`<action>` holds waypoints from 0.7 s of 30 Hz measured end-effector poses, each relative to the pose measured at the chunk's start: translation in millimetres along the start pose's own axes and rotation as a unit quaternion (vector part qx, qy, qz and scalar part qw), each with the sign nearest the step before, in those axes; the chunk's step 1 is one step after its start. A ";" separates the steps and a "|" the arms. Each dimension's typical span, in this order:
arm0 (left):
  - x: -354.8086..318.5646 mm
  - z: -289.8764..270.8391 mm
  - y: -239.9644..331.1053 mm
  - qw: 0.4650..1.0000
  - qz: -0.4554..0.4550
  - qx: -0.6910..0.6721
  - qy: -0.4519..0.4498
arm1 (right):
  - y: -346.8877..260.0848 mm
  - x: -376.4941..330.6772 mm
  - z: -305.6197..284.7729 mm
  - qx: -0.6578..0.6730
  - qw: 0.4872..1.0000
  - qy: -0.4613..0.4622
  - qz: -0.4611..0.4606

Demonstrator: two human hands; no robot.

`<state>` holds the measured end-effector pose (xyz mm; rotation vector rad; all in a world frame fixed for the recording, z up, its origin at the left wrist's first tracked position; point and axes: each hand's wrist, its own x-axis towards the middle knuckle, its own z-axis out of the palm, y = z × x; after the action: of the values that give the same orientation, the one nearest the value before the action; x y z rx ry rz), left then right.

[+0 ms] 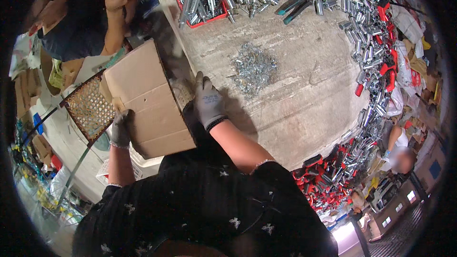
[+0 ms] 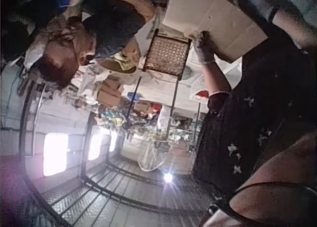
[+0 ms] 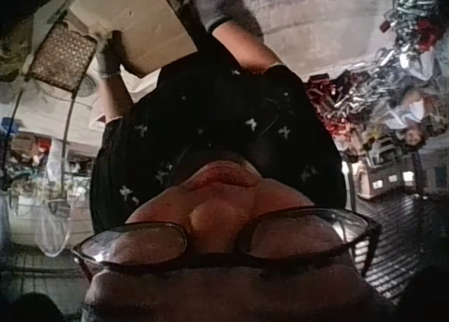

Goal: Sorting and organizing metal pipe fittings and clearing debris on a factory work surface.

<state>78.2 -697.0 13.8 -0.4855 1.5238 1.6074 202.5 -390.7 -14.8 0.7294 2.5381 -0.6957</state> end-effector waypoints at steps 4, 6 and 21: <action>-2.4 26.3 3.9 0.998 -0.037 -0.057 0.006 | 2.7 6.6 8.4 -0.156 0.986 -0.048 -0.034; -6.4 73.0 27.1 0.999 -0.029 -0.013 0.000 | 10.2 8.4 29.7 -0.171 0.984 -0.004 -0.045; 47.7 63.4 19.0 0.996 -0.065 0.059 -0.035 | 50.3 -69.6 43.0 -0.194 0.933 0.028 -0.302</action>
<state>53.3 -620.4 0.7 -0.4495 1.4933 1.4119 296.2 -403.7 -31.5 -0.1840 2.8371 -0.3194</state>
